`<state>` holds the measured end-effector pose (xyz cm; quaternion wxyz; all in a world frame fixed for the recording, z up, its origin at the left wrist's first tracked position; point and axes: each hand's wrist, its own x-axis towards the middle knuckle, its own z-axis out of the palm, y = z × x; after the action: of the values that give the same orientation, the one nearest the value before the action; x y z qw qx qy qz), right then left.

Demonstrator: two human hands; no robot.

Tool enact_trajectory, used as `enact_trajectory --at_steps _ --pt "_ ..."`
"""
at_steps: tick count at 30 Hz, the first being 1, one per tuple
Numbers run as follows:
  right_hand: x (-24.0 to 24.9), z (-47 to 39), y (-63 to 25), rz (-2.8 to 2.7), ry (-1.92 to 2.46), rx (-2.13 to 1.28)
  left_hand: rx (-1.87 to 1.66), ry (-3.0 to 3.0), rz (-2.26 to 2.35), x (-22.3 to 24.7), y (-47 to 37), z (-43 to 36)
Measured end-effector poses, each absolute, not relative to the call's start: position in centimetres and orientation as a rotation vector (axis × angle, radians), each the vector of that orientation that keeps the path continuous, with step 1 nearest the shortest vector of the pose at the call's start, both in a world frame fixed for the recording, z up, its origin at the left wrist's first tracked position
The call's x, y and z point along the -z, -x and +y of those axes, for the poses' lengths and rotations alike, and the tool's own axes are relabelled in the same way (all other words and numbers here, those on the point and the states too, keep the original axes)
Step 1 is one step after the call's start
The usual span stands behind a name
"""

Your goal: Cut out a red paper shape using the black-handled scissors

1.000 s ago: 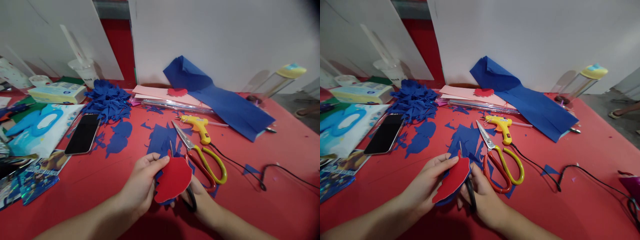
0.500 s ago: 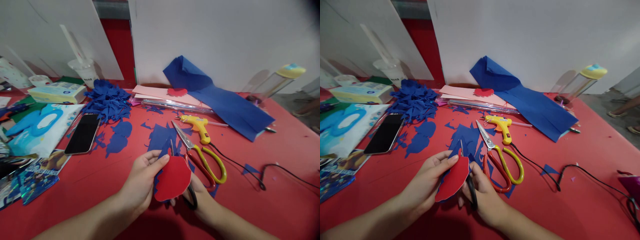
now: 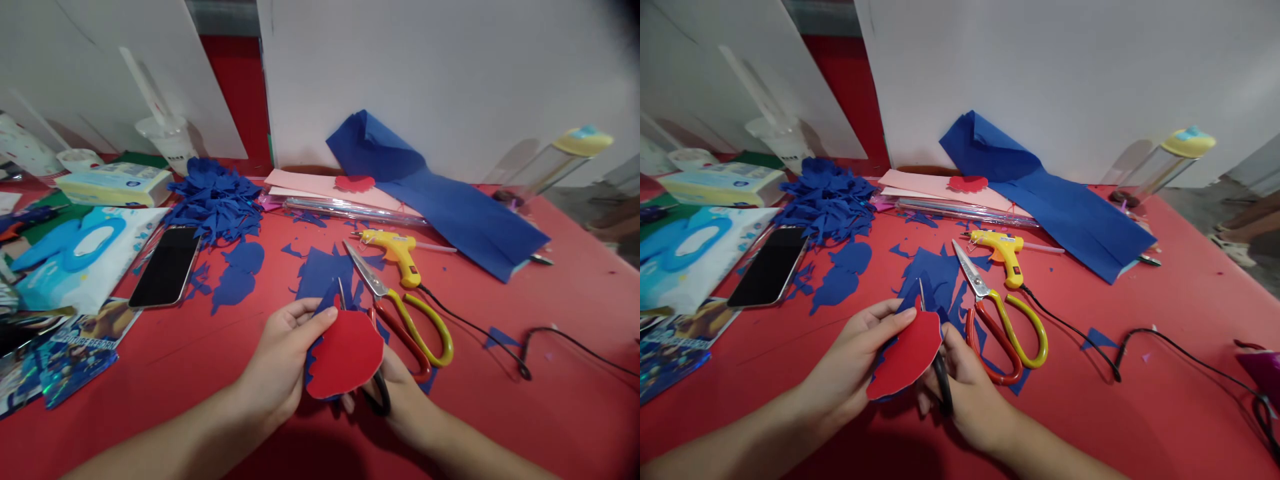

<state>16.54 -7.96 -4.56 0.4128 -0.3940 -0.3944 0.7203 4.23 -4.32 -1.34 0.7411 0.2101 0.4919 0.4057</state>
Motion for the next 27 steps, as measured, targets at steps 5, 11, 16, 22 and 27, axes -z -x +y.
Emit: enact_trajectory --at_steps 5,11,16,22,27 --pt "4.9 -7.9 -16.5 -0.936 0.948 -1.821 -0.896 -0.463 1.082 1.5 -4.1 -4.4" --pt "5.6 -8.0 -16.5 -0.911 0.906 -1.817 -0.899 -0.478 1.096 1.4 -4.0 -4.2" --pt "5.7 -8.1 -16.4 -0.879 0.902 -1.843 -0.908 -0.483 1.111 1.2 -4.0 -4.1" --pt "6.5 -8.2 -16.6 -0.831 0.876 -1.873 -0.919 -0.492 1.126 1.0 -4.0 -4.0" --pt "6.3 -8.1 -16.9 -0.847 0.881 -1.836 -0.895 -0.487 1.149 0.8 -3.7 -3.7"
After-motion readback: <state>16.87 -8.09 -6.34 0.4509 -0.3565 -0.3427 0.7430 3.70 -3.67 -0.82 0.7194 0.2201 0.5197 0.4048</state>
